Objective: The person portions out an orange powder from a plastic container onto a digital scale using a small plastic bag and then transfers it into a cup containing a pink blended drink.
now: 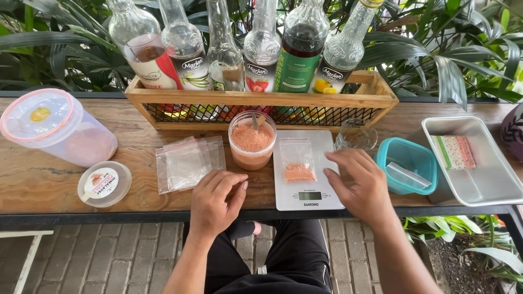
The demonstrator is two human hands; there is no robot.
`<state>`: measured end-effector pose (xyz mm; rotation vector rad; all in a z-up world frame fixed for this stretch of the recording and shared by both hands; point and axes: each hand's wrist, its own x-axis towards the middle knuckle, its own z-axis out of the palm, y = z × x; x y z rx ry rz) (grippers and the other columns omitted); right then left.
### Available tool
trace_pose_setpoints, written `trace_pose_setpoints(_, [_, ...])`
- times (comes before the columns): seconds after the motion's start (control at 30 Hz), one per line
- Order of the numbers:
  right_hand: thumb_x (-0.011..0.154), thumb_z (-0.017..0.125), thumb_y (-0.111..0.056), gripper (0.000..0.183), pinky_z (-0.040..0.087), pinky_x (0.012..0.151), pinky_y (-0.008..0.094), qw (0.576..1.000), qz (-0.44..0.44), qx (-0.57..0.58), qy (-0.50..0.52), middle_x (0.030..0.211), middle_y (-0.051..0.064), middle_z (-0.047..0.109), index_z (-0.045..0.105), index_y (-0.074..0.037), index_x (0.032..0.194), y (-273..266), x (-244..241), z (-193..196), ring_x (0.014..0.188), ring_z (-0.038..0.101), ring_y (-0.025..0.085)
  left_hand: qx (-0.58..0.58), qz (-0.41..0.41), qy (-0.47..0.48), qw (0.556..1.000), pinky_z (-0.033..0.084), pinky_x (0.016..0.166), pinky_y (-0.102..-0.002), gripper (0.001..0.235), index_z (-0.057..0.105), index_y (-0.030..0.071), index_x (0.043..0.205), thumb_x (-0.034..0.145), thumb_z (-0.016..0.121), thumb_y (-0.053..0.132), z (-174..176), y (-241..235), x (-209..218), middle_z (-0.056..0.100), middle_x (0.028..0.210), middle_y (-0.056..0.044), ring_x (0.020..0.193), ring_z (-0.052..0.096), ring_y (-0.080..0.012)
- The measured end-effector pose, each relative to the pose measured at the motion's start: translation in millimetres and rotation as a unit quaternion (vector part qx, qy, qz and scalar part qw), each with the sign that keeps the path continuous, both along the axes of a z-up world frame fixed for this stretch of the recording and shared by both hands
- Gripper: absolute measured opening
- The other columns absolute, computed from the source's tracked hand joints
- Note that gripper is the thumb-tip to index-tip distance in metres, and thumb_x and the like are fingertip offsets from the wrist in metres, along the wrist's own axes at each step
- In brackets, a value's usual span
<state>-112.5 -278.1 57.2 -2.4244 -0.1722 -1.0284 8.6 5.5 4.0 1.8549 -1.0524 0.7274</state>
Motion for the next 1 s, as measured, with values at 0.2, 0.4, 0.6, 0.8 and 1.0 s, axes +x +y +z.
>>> trace_pose_setpoints(0.2, [0.084,0.069,0.007,0.037,0.056,0.090,0.064,0.960,0.099,-0.097,0.243,0.112,0.031,0.074,0.070,0.010,0.120,15.2,46.9,55.1,0.109,0.068,0.054,0.002,0.009,-0.002,1.000,0.058,0.065,-0.033,0.005,0.077,0.015,0.098,0.096,0.072,0.014,1.5,1.2,-1.4,0.069,0.080,0.001,0.069,0.068,-0.0219])
trace_pose_setpoints(0.4, [0.089,0.072,-0.013,0.041,0.057,0.099,0.052,0.881,0.038,-0.199,0.427,0.128,0.020,0.071,0.071,0.000,0.127,9.4,91.9,42.8,0.125,0.066,0.043,0.006,0.008,-0.011,1.000,0.058,0.065,-0.033,0.003,0.075,0.014,0.096,0.095,0.073,0.015,-0.2,3.2,-0.5,0.068,0.079,0.000,0.070,0.068,-0.0223])
trace_pose_setpoints(0.6, [0.087,0.075,-0.015,0.040,0.059,0.095,0.051,0.856,0.013,-0.241,0.456,0.121,0.017,0.074,0.074,-0.006,0.126,11.1,102.6,33.4,0.120,0.069,0.040,0.008,0.001,-0.009,1.000,0.058,0.065,-0.034,0.004,0.075,0.013,0.097,0.096,0.071,0.015,2.9,4.5,-1.1,0.068,0.079,-0.001,0.071,0.069,-0.0238])
trace_pose_setpoints(0.8, [0.089,0.074,-0.018,0.027,0.061,0.090,0.048,0.858,0.006,-0.258,0.444,0.111,0.013,0.074,0.077,-0.008,0.114,-1.1,112.8,13.7,0.114,0.070,0.038,0.002,-0.002,0.002,1.000,0.058,0.064,-0.033,0.004,0.076,0.013,0.095,0.096,0.072,0.013,4.0,5.0,-2.4,0.067,0.077,-0.002,0.070,0.069,-0.0233])
trace_pose_setpoints(1.0, [0.094,0.065,-0.021,0.017,0.061,0.081,0.049,0.876,0.005,-0.201,0.438,0.099,0.014,0.075,0.076,-0.009,0.100,-4.8,103.6,23.2,0.102,0.073,0.039,0.005,0.006,0.006,1.000,0.058,0.066,-0.033,0.003,0.075,0.014,0.096,0.096,0.072,0.013,5.4,4.9,-5.0,0.068,0.079,-0.001,0.072,0.069,-0.0227])
